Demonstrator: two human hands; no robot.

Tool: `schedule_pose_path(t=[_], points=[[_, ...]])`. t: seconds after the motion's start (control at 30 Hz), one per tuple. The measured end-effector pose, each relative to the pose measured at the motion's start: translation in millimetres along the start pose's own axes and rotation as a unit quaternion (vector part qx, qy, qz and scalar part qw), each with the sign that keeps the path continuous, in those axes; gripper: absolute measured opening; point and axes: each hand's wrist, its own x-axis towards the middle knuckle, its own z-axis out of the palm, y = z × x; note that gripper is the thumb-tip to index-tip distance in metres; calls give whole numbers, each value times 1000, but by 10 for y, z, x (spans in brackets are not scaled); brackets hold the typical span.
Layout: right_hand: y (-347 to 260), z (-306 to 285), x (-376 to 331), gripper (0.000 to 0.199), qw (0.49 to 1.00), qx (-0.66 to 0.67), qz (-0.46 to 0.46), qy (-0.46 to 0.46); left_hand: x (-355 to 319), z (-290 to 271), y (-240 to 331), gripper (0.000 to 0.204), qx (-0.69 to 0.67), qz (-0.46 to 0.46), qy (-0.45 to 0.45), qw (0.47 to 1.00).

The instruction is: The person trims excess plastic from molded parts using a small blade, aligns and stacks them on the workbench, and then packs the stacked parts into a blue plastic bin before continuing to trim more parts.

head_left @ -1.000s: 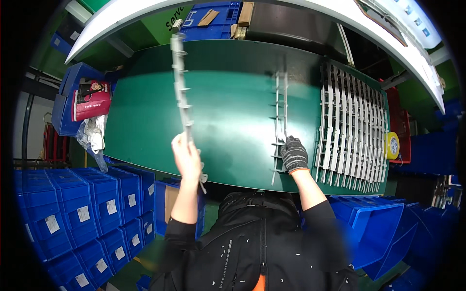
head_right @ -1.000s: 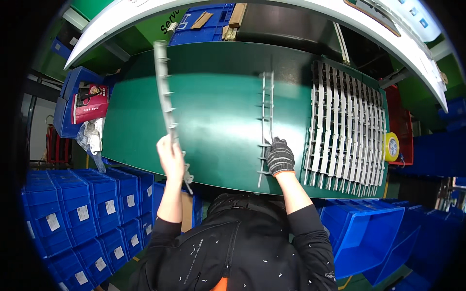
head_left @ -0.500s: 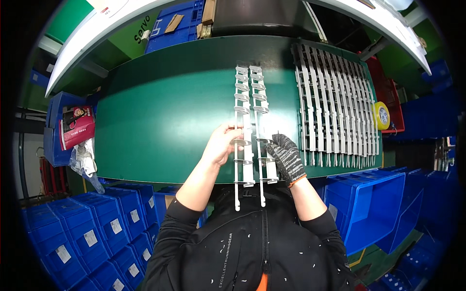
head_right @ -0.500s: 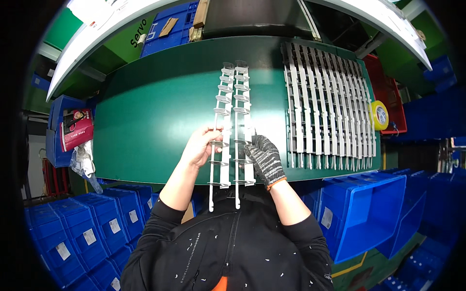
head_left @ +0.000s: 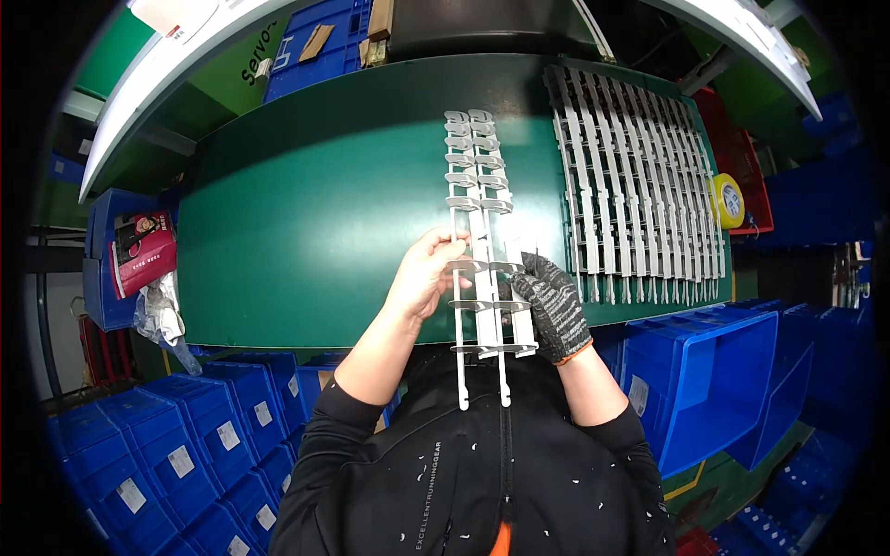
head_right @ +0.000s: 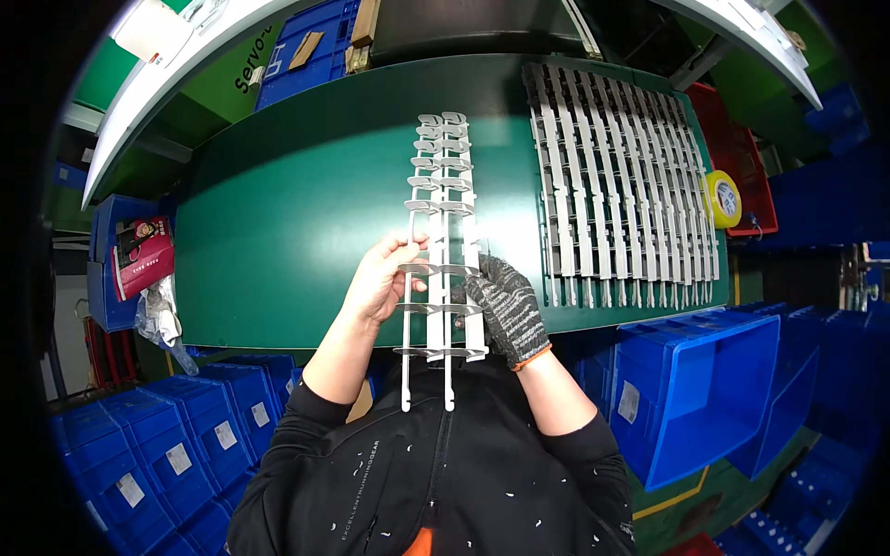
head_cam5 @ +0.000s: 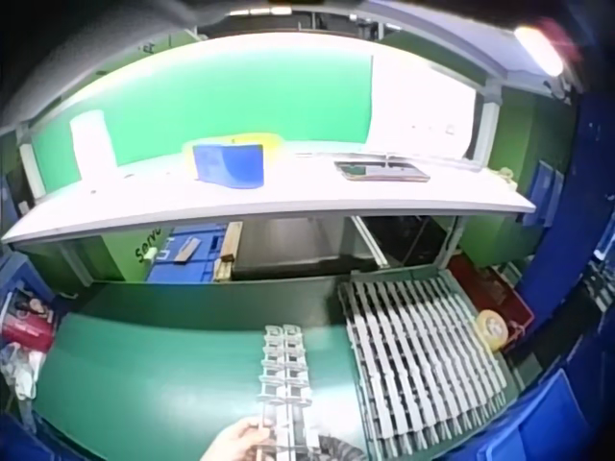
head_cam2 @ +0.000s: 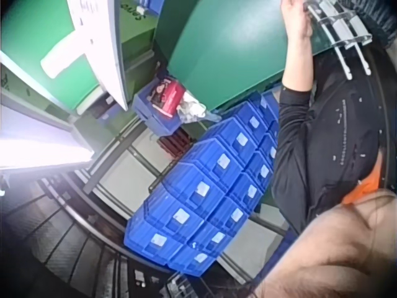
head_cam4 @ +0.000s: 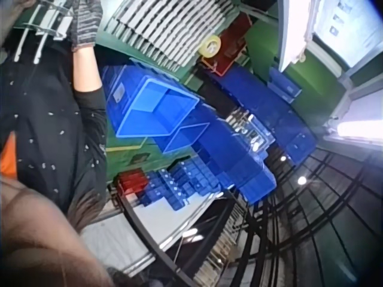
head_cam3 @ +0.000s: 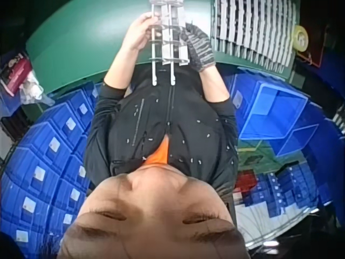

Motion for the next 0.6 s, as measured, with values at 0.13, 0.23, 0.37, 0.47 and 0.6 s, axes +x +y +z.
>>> schedule_pose_path(t=[0.13, 0.23, 0.37, 0.47, 0.6], points=[[-35, -12, -4, 31, 1000, 17, 7, 0, 36, -56, -45, 28, -5, 3, -5, 1000], [-129, -102, 36, 27, 997, -8, -28, 67, 90, -96, -69, 27, -3, 6, -4, 1000], [-109, -263, 142, 34, 901, -364, -206, 115, 318, -83, -195, 26, 50, 16, 18, 998], [66, -178, 261, 43, 837, -488, -226, 104, 511, -208, -427, 27, 117, 28, 26, 992], [403, -234, 447, 46, 771, -591, -225, 79, 744, -423, -803, 24, 350, 69, 40, 933]])
